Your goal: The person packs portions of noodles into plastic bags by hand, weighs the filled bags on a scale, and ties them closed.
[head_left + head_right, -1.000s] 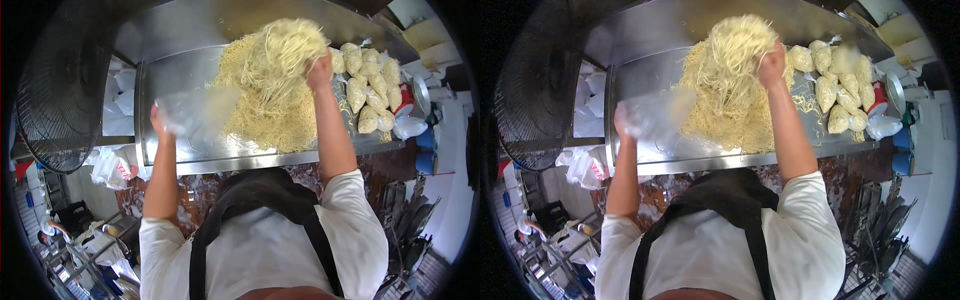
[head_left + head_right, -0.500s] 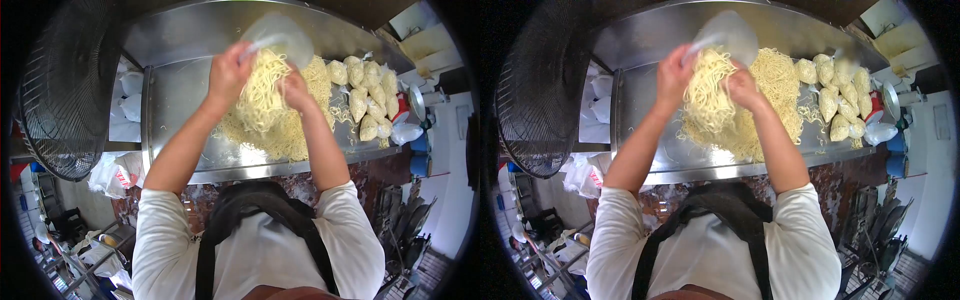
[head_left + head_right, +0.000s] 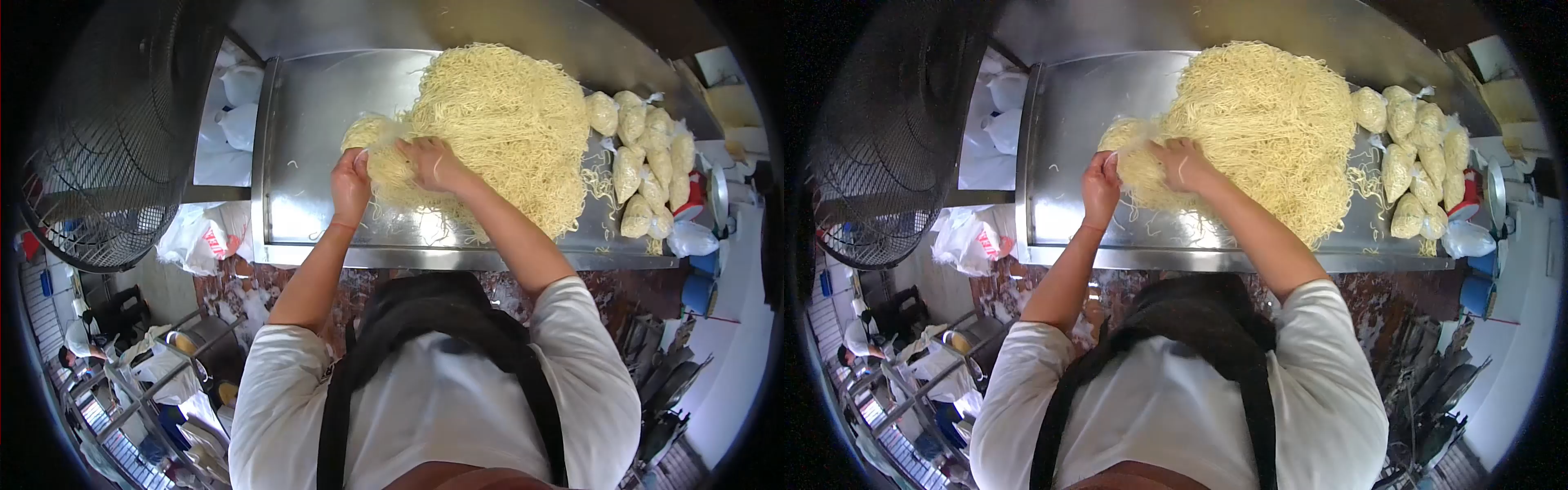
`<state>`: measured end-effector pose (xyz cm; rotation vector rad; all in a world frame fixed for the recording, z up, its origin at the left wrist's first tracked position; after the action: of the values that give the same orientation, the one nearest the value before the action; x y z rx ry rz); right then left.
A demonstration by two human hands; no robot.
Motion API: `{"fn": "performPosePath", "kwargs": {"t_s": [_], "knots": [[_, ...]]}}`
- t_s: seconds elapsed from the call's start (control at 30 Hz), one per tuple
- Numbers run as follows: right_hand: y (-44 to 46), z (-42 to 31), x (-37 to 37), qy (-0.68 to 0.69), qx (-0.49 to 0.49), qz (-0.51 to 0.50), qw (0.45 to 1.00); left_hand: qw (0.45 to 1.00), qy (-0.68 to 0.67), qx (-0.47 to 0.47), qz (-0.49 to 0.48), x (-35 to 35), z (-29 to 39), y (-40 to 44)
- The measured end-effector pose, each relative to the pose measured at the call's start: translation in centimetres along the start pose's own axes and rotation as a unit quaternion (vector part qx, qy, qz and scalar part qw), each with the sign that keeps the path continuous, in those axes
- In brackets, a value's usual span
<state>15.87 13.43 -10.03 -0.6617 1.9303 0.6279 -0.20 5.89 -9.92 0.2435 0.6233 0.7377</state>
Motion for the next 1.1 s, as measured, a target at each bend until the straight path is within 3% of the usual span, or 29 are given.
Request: {"fn": "performPosePath", "kwargs": {"t_s": [0.03, 0.13, 0.23, 0.33, 0.4, 0.43, 0.47, 0.5, 0.53, 0.57, 0.63, 0.77, 0.8, 0.87, 1.0, 1.1], "knots": [[-1.1, -1.0, 0.5, -0.167, -0.077, 0.049, 0.982, 1.0, 0.007, -0.005, 0.007, -0.2, -0.6, -0.3], [0.4, -0.2, 5.8, -0.114, -0.004, -0.12, 0.986, 0.994, 0.002, -0.104, -0.046, 1.6, -1.2, -2.4], [5.2, 1.4, 6.7, 0.193, 0.097, -0.085, 0.973, 0.972, -0.092, -0.188, -0.104, 2.5, 2.6, -4.2], [4.0, 0.0, 3.9, 0.18, 0.05, 0.011, 0.982, 0.956, -0.201, -0.179, -0.116, 3.4, 6.2, -4.2], [2.8, -0.8, 1.4, 0.166, 0.017, 0.074, 0.983, 0.929, -0.226, -0.183, -0.228, 3.5, 7.5, -2.1], [2.4, 0.2, 2.5, 0.139, 0.001, 0.037, 0.99, 0.911, -0.236, -0.183, -0.283, 3.3, 7.1, -1.0], [2.1, 1.2, 3.6, 0.113, -0.018, 0.001, 0.993, 0.911, -0.183, -0.166, -0.33, 3.1, 5.7, 0.3], [1.6, 2.2, 4.7, 0.087, -0.038, -0.035, 0.995, 0.949, -0.062, -0.013, -0.308, 2.8, 5.6, 1.8], [-0.3, 2.9, 2.5, 0.103, -0.041, -0.019, 0.994, 0.95, 0.06, 0.14, -0.272, 2.9, 5.6, 2.1], [-2.2, 2.7, 1.2, 0.121, -0.041, -0.006, 0.992, 0.937, 0.099, 0.182, -0.282, 4.1, 3.9, 1.4], [-3.6, 2.0, 0.9, -0.002, -0.009, 0.023, 1.0, 0.902, 0.169, 0.267, -0.294, 6.5, 0.7, -0.2], [-3.1, 1.6, 0.4, -0.103, 0.002, 0.128, 0.986, 0.902, 0.132, 0.085, -0.402, 6.5, 0.1, 1.8], [-2.8, 2.1, 0.5, -0.103, 0.018, 0.09, 0.99, 0.897, 0.109, 0.03, -0.428, 4.9, 1.2, 3.0], [-0.9, 3.6, 0.4, -0.1, 0.05, 0.02, 0.994, 0.916, 0.079, 0.032, -0.391, 0.7, 3.1, 5.5], [1.1, 8.8, -0.2, -0.167, 0.105, -0.01, 0.98, 0.937, 0.085, 0.124, -0.316, -6.3, 10.8, 9.2], [1.0, 14.1, -1.4, -0.213, 0.144, -0.027, 0.966, 0.953, 0.077, 0.09, -0.277, -9.9, 13.1, 11.3]]}}
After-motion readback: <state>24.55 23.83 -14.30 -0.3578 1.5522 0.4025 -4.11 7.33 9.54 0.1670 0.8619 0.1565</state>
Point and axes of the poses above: each hand's wrist, its own y-axis towards the middle knuckle, its own x-axis out of the palm, z = x × y, the point moved 7 cm from there along y, towards the middle knuckle, and after that the axes turned 13 degrees about z, right-handed, at the moved point
